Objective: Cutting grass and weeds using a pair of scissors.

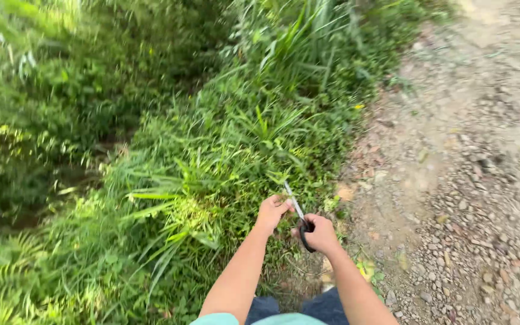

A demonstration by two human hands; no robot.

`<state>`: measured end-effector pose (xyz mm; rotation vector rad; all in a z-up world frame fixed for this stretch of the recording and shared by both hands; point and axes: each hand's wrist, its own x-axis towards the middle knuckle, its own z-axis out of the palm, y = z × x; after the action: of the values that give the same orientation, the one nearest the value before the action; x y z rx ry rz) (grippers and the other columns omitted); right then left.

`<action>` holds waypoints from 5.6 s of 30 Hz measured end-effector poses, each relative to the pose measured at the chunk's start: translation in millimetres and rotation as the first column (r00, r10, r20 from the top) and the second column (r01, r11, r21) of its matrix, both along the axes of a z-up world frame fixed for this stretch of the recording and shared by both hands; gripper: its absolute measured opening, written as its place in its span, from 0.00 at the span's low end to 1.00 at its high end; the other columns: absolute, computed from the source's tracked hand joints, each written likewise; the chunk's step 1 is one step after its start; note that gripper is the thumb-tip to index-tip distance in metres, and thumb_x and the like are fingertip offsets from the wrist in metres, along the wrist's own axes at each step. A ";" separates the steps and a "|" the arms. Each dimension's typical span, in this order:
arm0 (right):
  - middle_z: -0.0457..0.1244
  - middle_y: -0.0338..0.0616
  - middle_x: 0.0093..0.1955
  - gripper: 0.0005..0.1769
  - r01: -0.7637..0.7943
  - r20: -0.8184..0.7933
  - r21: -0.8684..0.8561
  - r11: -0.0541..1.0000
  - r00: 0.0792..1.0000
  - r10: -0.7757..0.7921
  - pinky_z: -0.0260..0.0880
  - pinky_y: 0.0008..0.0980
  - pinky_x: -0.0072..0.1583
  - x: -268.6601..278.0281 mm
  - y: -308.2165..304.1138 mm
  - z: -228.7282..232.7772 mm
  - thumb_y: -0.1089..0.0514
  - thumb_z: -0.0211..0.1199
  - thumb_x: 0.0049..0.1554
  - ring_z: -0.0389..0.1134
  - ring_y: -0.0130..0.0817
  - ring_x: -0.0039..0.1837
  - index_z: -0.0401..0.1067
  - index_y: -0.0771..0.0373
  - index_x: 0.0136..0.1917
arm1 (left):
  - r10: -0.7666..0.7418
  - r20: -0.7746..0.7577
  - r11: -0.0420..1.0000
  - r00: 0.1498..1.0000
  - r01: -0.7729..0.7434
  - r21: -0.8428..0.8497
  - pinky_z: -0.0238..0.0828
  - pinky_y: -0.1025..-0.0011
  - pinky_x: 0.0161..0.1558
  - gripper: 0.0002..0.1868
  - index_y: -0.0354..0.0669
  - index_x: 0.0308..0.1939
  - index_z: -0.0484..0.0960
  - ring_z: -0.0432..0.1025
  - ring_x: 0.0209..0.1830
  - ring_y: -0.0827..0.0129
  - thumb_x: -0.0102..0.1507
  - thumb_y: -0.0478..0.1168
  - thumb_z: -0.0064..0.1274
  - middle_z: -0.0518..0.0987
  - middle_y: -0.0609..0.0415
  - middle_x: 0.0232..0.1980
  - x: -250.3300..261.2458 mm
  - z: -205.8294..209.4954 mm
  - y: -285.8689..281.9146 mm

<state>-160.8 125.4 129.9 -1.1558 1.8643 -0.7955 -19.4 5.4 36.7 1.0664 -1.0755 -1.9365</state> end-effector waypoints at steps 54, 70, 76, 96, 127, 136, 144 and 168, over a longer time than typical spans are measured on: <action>0.64 0.32 0.41 0.15 -0.072 0.668 -0.065 0.995 0.738 0.097 0.68 0.25 0.40 -182.9 102.5 70.2 0.53 0.72 0.54 0.66 0.23 0.41 0.73 0.56 0.51 | -0.045 0.220 0.991 0.975 0.071 -0.110 0.69 0.77 0.31 0.08 0.39 0.43 0.84 0.75 0.27 0.76 0.64 0.40 0.58 0.83 0.57 0.32 -88.1 114.8 66.8; 0.59 0.26 0.31 0.11 -0.238 0.598 0.078 0.968 0.788 0.146 0.56 0.22 0.30 -150.9 93.7 64.4 0.52 0.70 0.55 0.57 0.17 0.30 0.73 0.56 0.48 | -0.059 0.301 0.998 0.952 0.058 0.012 0.67 0.76 0.28 0.06 0.38 0.34 0.88 0.71 0.23 0.76 0.59 0.38 0.60 0.81 0.57 0.28 -46.7 89.1 100.0; 0.60 0.28 0.30 0.12 -0.262 0.668 0.067 0.963 0.729 0.151 0.54 0.21 0.29 -156.6 99.5 57.2 0.54 0.71 0.53 0.56 0.19 0.28 0.73 0.55 0.50 | -0.022 0.288 1.000 0.957 0.022 0.003 0.69 0.77 0.28 0.07 0.38 0.34 0.88 0.72 0.24 0.78 0.59 0.38 0.59 0.81 0.58 0.27 -45.4 96.0 105.7; 0.65 0.32 0.44 0.13 -0.297 0.623 0.002 0.955 0.747 0.231 0.76 0.31 0.43 -144.6 98.7 60.9 0.50 0.70 0.55 0.67 0.23 0.46 0.72 0.55 0.49 | -0.104 0.325 0.994 0.940 0.112 -0.006 0.67 0.78 0.27 0.05 0.42 0.32 0.88 0.71 0.22 0.77 0.57 0.39 0.60 0.80 0.59 0.25 -63.4 105.4 104.8; 0.63 0.29 0.39 0.14 -0.351 0.675 0.016 0.936 0.695 0.249 0.74 0.29 0.42 -128.4 100.9 41.9 0.51 0.73 0.53 0.66 0.21 0.41 0.72 0.56 0.46 | -0.110 0.303 0.989 0.947 0.133 -0.057 0.74 0.77 0.34 0.12 0.42 0.48 0.87 0.77 0.31 0.79 0.62 0.40 0.60 0.87 0.60 0.36 -34.3 81.9 111.1; 0.64 0.32 0.41 0.14 -0.282 0.614 0.025 0.959 0.762 0.208 0.75 0.33 0.43 -131.7 106.8 32.9 0.54 0.72 0.53 0.66 0.25 0.43 0.71 0.58 0.48 | 0.119 0.298 0.988 0.947 -0.084 -0.129 0.72 0.76 0.33 0.09 0.35 0.44 0.86 0.74 0.28 0.77 0.63 0.37 0.63 0.83 0.56 0.34 -39.3 53.8 99.1; 0.63 0.30 0.42 0.11 -0.362 0.630 0.048 0.931 0.734 0.253 0.77 0.32 0.47 -132.4 116.0 35.0 0.52 0.69 0.55 0.68 0.24 0.46 0.71 0.55 0.47 | 0.124 0.240 0.984 0.963 -0.089 -0.152 0.72 0.76 0.33 0.11 0.34 0.46 0.85 0.75 0.28 0.77 0.63 0.38 0.62 0.84 0.57 0.34 -58.3 68.4 106.5; 0.60 0.37 0.42 0.40 -0.137 0.382 0.105 0.985 0.920 0.087 0.66 0.28 0.40 -270.7 163.5 -0.2 0.65 0.80 0.39 0.61 0.27 0.41 0.70 0.60 0.64 | 0.284 0.397 0.958 0.873 -0.271 -0.090 0.75 0.54 0.55 0.36 0.34 0.68 0.73 0.75 0.57 0.42 0.55 0.35 0.63 0.74 0.34 0.61 -130.7 50.1 105.3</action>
<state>-431.5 288.9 129.6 -0.9418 1.4944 -0.7580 -150.1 110.7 86.7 1.5617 -1.0909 -1.4978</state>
